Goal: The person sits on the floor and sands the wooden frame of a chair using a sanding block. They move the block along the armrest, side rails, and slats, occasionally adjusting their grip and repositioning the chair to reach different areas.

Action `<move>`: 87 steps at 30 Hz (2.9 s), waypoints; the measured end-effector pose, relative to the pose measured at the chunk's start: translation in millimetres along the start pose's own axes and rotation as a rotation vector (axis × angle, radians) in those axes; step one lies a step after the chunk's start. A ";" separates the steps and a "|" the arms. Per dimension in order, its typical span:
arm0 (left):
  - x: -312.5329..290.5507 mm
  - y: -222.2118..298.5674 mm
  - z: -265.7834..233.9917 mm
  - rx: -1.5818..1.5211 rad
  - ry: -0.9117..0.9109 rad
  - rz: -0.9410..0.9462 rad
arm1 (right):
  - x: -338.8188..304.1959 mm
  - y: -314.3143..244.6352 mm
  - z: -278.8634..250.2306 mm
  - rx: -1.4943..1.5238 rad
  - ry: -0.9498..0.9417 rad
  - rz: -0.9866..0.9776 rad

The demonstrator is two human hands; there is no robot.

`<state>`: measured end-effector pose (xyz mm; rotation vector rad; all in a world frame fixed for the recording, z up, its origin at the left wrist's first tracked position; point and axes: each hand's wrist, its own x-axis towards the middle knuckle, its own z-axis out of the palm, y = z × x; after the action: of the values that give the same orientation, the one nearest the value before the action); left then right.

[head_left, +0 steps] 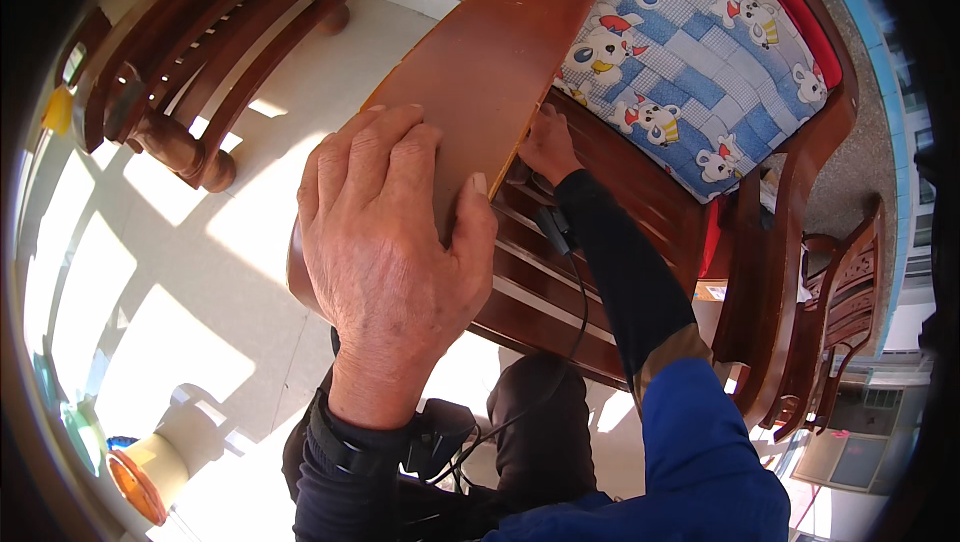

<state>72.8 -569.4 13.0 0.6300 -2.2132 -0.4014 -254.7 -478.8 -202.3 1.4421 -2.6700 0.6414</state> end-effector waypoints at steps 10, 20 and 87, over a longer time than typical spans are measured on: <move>-1.1 0.1 4.6 -0.028 0.033 0.012 | -84.6 -89.3 -32.7 0.100 -0.064 -0.260; -4.8 -6.8 11.1 -0.032 0.064 0.023 | -148.5 -152.4 -35.1 0.139 -0.167 -0.486; -5.2 -30.9 11.8 0.018 0.065 0.164 | -462.4 -60.4 -80.8 1.496 0.137 1.101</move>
<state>76.2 -591.1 -12.2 0.4604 -2.1895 -0.2731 43.6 -111.5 -212.8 -0.5282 -2.4340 2.9019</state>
